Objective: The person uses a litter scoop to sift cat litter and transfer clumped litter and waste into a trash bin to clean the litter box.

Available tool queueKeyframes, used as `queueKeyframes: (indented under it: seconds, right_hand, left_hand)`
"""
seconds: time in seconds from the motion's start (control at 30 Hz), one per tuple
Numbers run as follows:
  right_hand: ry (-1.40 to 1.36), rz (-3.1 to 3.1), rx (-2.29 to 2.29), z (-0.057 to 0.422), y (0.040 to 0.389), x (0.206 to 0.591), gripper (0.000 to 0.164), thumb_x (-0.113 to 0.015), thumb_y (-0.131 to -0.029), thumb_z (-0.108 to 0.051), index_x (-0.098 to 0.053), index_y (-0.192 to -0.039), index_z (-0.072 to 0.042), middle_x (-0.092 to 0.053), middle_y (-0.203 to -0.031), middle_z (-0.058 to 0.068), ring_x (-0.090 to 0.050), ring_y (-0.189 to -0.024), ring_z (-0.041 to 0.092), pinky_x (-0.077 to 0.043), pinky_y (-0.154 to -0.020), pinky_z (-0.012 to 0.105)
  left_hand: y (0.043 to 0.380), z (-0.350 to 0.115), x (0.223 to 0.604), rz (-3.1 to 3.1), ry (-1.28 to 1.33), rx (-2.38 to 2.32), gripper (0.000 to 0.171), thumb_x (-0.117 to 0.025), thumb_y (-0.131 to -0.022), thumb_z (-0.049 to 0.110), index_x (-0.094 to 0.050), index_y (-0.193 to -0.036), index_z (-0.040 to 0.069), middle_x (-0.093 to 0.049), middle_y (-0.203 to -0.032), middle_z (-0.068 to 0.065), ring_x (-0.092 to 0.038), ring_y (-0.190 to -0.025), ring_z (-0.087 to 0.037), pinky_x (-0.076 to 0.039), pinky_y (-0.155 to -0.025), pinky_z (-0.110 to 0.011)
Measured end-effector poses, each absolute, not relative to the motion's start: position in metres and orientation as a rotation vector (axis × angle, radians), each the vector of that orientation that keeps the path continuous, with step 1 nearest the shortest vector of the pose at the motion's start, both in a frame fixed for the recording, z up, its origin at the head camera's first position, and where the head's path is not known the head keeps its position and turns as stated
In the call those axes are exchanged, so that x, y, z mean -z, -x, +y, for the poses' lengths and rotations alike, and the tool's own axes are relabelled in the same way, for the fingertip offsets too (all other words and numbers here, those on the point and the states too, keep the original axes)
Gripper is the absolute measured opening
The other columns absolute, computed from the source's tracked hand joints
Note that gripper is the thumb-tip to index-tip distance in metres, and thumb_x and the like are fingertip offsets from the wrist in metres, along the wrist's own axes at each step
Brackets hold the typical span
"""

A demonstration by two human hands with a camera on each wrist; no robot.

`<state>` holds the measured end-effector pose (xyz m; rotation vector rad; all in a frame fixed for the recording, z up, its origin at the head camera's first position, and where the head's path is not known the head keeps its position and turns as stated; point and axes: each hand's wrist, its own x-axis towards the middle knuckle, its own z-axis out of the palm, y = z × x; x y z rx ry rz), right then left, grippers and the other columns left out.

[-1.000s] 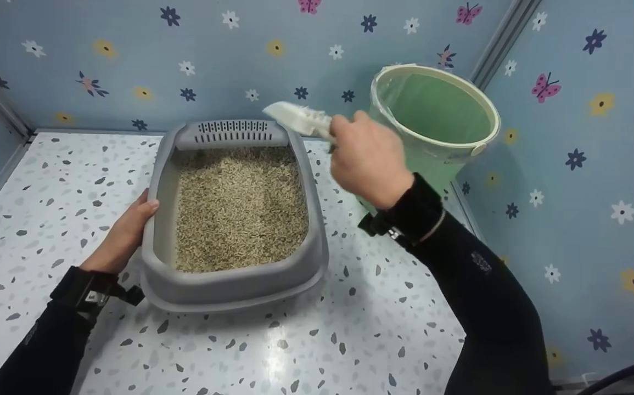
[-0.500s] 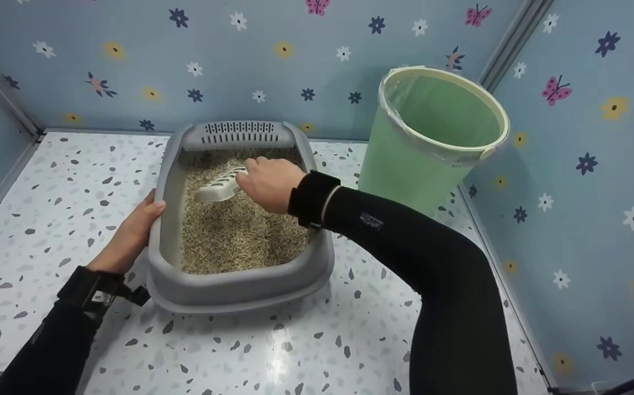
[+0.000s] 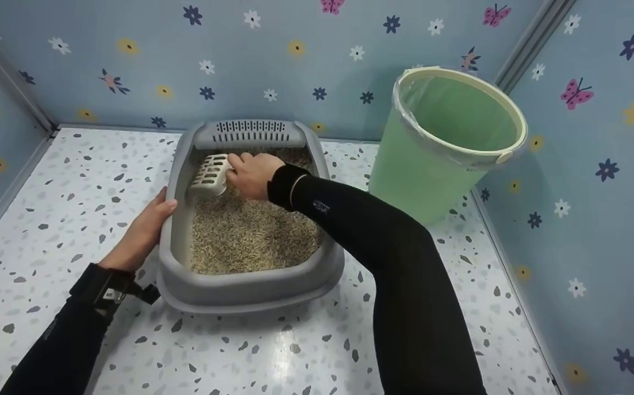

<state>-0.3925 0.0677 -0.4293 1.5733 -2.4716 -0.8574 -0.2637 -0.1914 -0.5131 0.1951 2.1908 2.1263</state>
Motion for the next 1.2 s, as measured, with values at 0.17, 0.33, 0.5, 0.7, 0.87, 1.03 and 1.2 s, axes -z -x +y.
queueKeyframes:
  seconds: [0.17, 0.33, 0.5, 0.7, 0.87, 1.03, 1.2]
  right_hand:
    - [-1.536, -2.461, 0.844, 0.069, 0.411, 0.44, 0.032, -0.045, -0.119, -0.015, -0.055, -0.146, 0.0, -0.055, -0.137, 0.024, -0.064, -0.096, 0.032, -0.063, -0.073, 0.042]
    - [-1.488, -2.478, 0.811, 0.068, 0.42, 0.448, 0.028, -0.042, -0.12, -0.012, -0.057, -0.14, 0.001, -0.056, -0.136, 0.024, -0.066, -0.094, 0.032, -0.064, -0.07, 0.043]
    - [-1.447, -2.587, 0.794, 0.067, 0.424, 0.458, 0.029, -0.041, -0.12, -0.01, -0.052, -0.144, 0.0, -0.054, -0.138, 0.025, -0.067, -0.096, 0.034, -0.066, -0.069, 0.044]
    - [-1.321, -2.733, 0.723, 0.065, 0.42, 0.465, 0.028, -0.036, -0.121, -0.01, -0.051, -0.142, -0.001, -0.055, -0.133, 0.024, -0.069, -0.095, 0.035, -0.067, -0.071, 0.046]
    - [-1.297, -2.749, 0.697, 0.063, 0.421, 0.47, 0.03, -0.036, -0.121, -0.01, -0.05, -0.146, 0.0, -0.055, -0.133, 0.024, -0.07, -0.096, 0.035, -0.068, -0.071, 0.046]
    - [-1.295, -2.782, 0.716, 0.061, 0.415, 0.464, 0.027, -0.037, -0.122, -0.01, -0.052, -0.142, 0.0, -0.059, -0.132, 0.025, -0.072, -0.095, 0.037, -0.068, -0.072, 0.047]
    - [-1.322, -2.828, 0.617, 0.069, 0.409, 0.449, 0.02, -0.042, -0.12, -0.008, -0.058, -0.13, 0.0, -0.062, -0.124, 0.025, -0.07, -0.087, 0.036, -0.066, -0.072, 0.05]
  left_hand:
    - [0.265, -0.19, 0.514, 2.194, -0.194, -2.128, 0.087, -0.058, -0.113, 0.046, -0.014, -0.18, 0.015, -0.042, -0.168, -0.023, -0.047, -0.148, -0.044, -0.034, -0.128, -0.05]
    - [0.264, -0.188, 0.512, 2.216, -0.192, -2.092, 0.091, -0.057, -0.113, 0.048, -0.007, -0.181, 0.015, -0.029, -0.177, -0.022, -0.041, -0.155, -0.038, -0.028, -0.132, -0.05]
    - [0.264, -0.19, 0.513, 2.233, -0.179, -2.072, 0.092, -0.057, -0.113, 0.048, -0.005, -0.181, 0.014, -0.025, -0.179, -0.023, -0.038, -0.157, -0.036, -0.027, -0.132, -0.048]
    - [0.264, -0.191, 0.513, 2.235, -0.211, -2.109, 0.083, -0.057, -0.113, 0.043, -0.017, -0.18, 0.014, -0.044, -0.161, -0.024, -0.048, -0.142, -0.033, -0.033, -0.124, -0.043]
    - [0.264, -0.19, 0.513, 2.24, -0.203, -2.116, 0.077, -0.058, -0.112, 0.043, -0.026, -0.177, 0.014, -0.051, -0.145, -0.025, -0.05, -0.135, -0.045, -0.041, -0.115, -0.042]
    - [0.263, -0.19, 0.512, 2.237, -0.192, -2.104, 0.082, -0.057, -0.113, 0.044, -0.02, -0.179, 0.014, -0.05, -0.148, -0.025, -0.049, -0.136, -0.046, -0.041, -0.116, -0.044]
    - [0.263, -0.191, 0.511, 2.234, -0.185, -2.086, 0.088, -0.057, -0.113, 0.046, -0.012, -0.181, 0.015, -0.043, -0.162, -0.029, -0.048, -0.144, -0.044, -0.037, -0.123, -0.049]
